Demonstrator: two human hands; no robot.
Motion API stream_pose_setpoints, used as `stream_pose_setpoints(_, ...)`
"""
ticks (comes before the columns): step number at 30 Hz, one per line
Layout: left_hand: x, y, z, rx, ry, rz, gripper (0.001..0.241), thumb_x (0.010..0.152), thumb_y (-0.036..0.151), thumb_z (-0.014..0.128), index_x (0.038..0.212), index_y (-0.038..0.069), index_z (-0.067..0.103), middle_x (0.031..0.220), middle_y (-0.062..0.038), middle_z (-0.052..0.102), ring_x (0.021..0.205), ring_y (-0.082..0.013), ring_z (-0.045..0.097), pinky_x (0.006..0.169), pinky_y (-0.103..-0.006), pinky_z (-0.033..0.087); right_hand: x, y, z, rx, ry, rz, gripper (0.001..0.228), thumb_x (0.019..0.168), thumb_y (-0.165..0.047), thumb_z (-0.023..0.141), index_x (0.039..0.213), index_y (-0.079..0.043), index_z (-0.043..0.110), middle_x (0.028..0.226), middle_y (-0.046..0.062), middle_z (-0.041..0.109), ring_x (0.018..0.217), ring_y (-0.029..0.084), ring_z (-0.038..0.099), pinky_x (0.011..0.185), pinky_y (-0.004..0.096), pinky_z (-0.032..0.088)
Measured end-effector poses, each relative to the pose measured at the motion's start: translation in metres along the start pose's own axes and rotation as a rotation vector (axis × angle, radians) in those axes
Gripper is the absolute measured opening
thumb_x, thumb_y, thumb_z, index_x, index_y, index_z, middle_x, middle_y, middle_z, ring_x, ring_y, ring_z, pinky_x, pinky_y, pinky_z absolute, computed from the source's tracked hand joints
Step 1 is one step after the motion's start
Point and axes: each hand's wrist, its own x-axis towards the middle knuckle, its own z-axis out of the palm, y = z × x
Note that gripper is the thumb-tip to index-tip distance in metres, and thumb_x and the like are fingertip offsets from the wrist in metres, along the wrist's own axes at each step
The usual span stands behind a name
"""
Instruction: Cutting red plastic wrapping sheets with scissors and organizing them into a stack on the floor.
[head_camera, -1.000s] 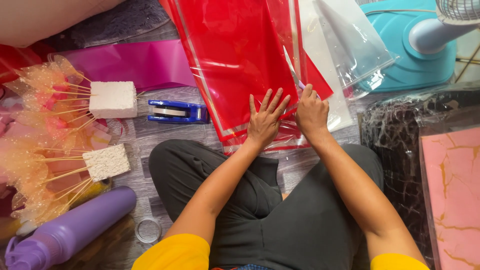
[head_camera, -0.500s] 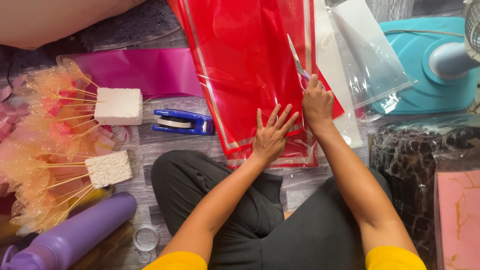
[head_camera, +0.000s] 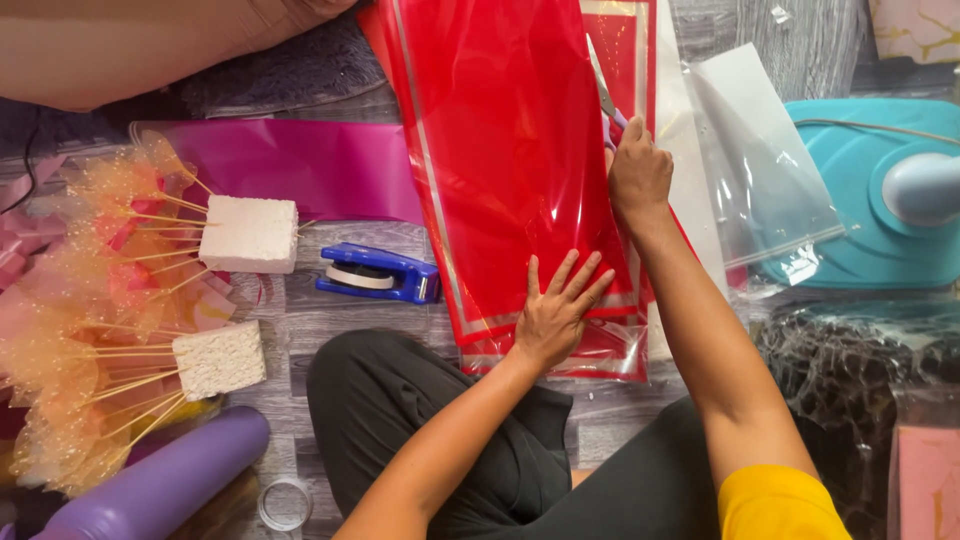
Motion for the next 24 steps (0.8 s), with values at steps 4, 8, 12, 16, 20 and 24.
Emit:
stream_pose_setpoints(4, 0.001, 0.002, -0.007, -0.013, -0.031, -0.009, 0.062, 0.108, 0.027, 0.043, 0.169, 0.039, 0.038, 0.181, 0.005, 0.034, 0.167, -0.0297, 0.032, 0.13, -0.0786, 0.011, 0.032, -0.005, -0.005, 0.118, -0.042, 0.013, 0.063, 0.1, -0.036, 0.082, 0.139, 0.006, 0.056, 0.101, 0.021, 0.075, 0.078, 0.045, 0.08, 0.071, 0.057, 0.064)
stream_pose_setpoints(8, 0.004, 0.001, -0.025, 0.113, -0.146, 0.04, 0.079, 0.1, 0.016, 0.057, 0.172, 0.036, 0.032, 0.183, 0.005, 0.029, 0.171, -0.0302, 0.028, 0.13, -0.0803, 0.016, 0.081, -0.008, -0.014, 0.269, -0.139, 0.136, 0.05, 0.106, -0.032, 0.069, 0.133, 0.008, 0.053, 0.108, 0.029, 0.074, 0.082, 0.055, 0.073, 0.065, 0.066, 0.057)
stream_pose_setpoints(12, 0.005, 0.002, -0.024, 0.048, -0.154, 0.039, 0.078, 0.099, 0.017, 0.057, 0.172, 0.033, 0.035, 0.182, 0.003, 0.03, 0.171, -0.031, 0.028, 0.129, -0.0809, 0.016, 0.124, -0.011, -0.005, 0.302, -0.104, 0.145, 0.037, 0.101, -0.022, 0.066, 0.123, 0.006, 0.056, 0.098, 0.024, 0.073, 0.076, 0.05, 0.072, 0.062, 0.063, 0.057)
stream_pose_setpoints(16, 0.005, 0.001, -0.025, -0.013, -0.144, 0.039, 0.076, 0.1, 0.015, 0.056, 0.171, 0.032, 0.038, 0.182, 0.001, 0.032, 0.17, -0.034, 0.03, 0.127, -0.0822, 0.015, 0.165, -0.012, 0.026, 0.301, -0.074, 0.18, 0.034, 0.101, -0.026, 0.071, 0.117, 0.002, 0.06, 0.1, 0.021, 0.077, 0.081, 0.05, 0.075, 0.066, 0.062, 0.058)
stream_pose_setpoints(20, 0.004, 0.001, -0.027, -0.07, -0.135, 0.024, 0.078, 0.098, 0.012, 0.056, 0.171, 0.03, 0.038, 0.182, 0.0, 0.032, 0.17, -0.035, 0.029, 0.128, -0.0822, 0.013, 0.195, -0.017, 0.037, 0.31, -0.121, 0.191, 0.036, 0.101, -0.024, 0.068, 0.122, 0.004, 0.059, 0.108, 0.026, 0.073, 0.092, 0.05, 0.072, 0.073, 0.064, 0.058)
stream_pose_setpoints(24, 0.006, 0.001, -0.028, -0.115, -0.135, 0.025, 0.076, 0.099, 0.01, 0.054, 0.171, 0.029, 0.038, 0.182, -0.002, 0.033, 0.169, -0.0367, 0.03, 0.126, -0.0829, 0.014, 0.219, -0.015, 0.053, 0.224, -0.088, 0.201, 0.029, 0.1, -0.025, 0.069, 0.113, 0.0, 0.06, 0.097, 0.024, 0.077, 0.086, 0.052, 0.074, 0.066, 0.064, 0.058)
